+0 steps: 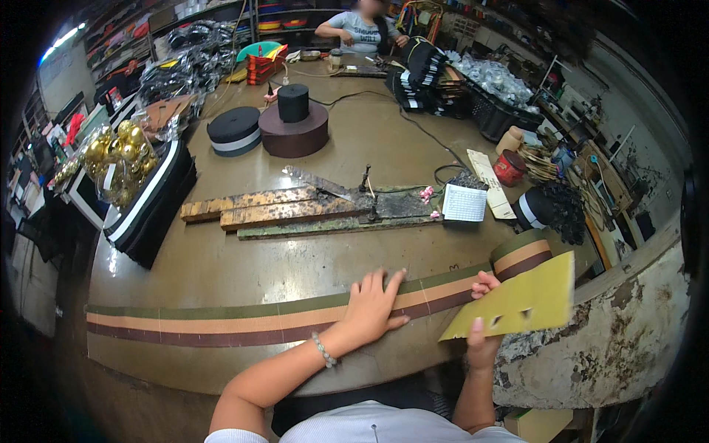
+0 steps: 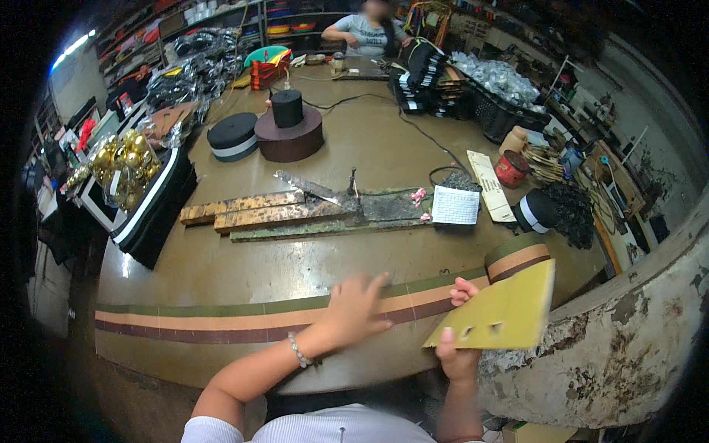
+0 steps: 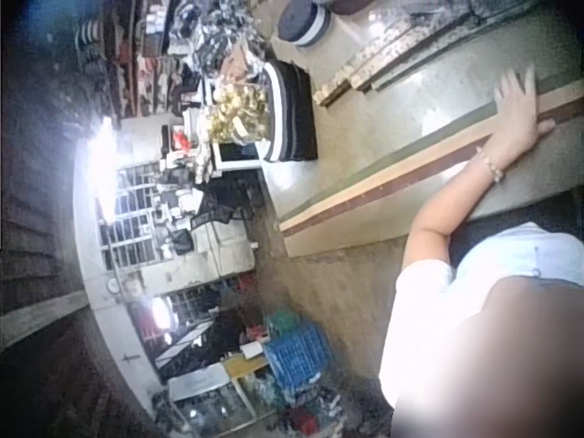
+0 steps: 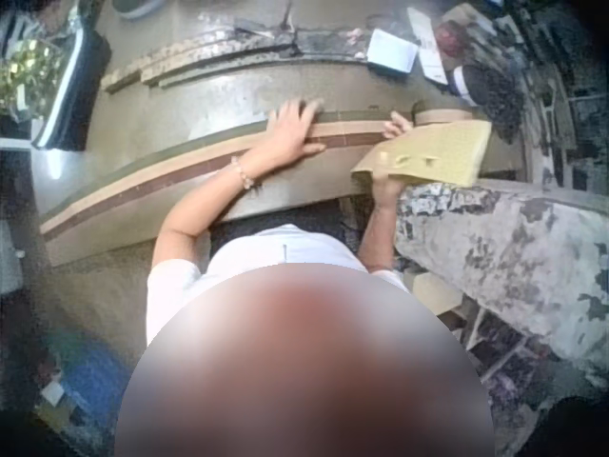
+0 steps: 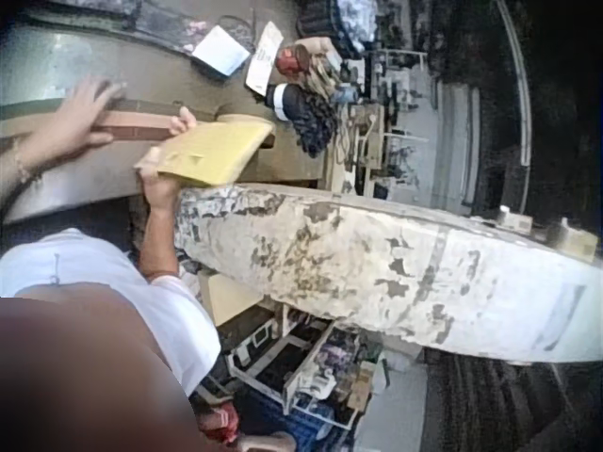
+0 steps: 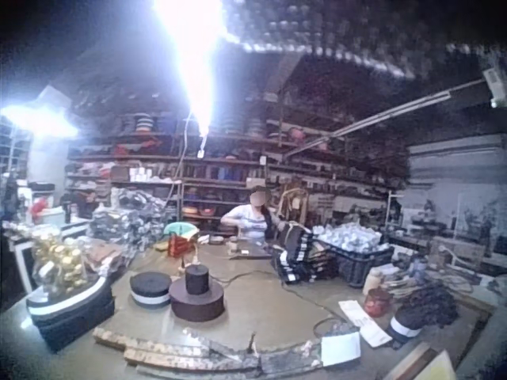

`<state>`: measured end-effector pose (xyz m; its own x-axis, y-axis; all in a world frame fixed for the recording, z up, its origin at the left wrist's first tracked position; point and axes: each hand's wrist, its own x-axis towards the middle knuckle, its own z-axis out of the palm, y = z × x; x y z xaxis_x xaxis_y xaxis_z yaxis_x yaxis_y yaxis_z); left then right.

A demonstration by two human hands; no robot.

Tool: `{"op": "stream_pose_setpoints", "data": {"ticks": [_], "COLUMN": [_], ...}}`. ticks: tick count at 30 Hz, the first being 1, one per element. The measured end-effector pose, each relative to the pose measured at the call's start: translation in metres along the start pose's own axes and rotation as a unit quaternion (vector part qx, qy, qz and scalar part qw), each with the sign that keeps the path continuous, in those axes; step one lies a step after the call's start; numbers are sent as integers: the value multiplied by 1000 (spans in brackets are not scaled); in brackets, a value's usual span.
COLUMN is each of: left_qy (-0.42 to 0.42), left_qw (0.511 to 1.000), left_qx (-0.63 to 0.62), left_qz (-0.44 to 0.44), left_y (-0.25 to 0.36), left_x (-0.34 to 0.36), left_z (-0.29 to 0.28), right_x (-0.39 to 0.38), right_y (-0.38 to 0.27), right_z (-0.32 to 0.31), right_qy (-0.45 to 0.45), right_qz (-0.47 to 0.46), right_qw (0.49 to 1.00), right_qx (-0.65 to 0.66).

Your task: The person uses a white template and a yellow stencil to mark a long piece of striped fabric on a workbench. They repeatedly align the templates and use a white marker to draw lines and symbols on the fabric.

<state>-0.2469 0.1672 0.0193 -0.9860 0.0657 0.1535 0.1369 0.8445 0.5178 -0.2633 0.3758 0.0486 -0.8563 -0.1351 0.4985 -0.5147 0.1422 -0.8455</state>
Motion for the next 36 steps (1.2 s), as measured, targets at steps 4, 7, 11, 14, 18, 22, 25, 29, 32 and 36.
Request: {"op": "stream_pose_setpoints", "data": {"ticks": [4, 7, 11, 14, 18, 22, 25, 29, 32, 36], "left_qy": [-141, -191, -117, -2, -96, -37, 0, 67, 99, 118], "left_qw": [867, 566, 907, 994, 991, 992, 985, 975, 973, 966], "left_qx": [-478, -795, -404, -112, -21, -9, 36, 43, 76, 97], "left_qz": [12, -103, 37, -12, -91, -123, -167, -207, -193, -208], "left_y": [-36, -59, -76, -75, -90, -120, -141, -163, -174, -179], "left_x": [-13, -28, -31, -43, -79, -126, -154, -177, -182, -183], "left_z": [35, 38, 3, -36, -88, -127, -147, -147, -134, -122], "right_x": [-6, -11, -3, 4, 4, -5, -15, -23, -13, 12], "right_y": [-1, -5, -8, -2, 20, 39, 40, 24, 17, 27], "right_z": [31, 51, 55, 51, 55, 71, 89, 109, 104, 66], "right_qy": [-108, -194, -207, -210, -199, -184, -181, -186, -118, -29], "right_qz": [-136, -182, -189, -135, -61, -89, -46, -27, -38, -2], "right_qw": [983, 953, 938, 920, 909, 894, 908, 921, 925, 927], "right_qx": [-68, -143, -203, -301, -362, -399, -375, -340, -358, -374]}}
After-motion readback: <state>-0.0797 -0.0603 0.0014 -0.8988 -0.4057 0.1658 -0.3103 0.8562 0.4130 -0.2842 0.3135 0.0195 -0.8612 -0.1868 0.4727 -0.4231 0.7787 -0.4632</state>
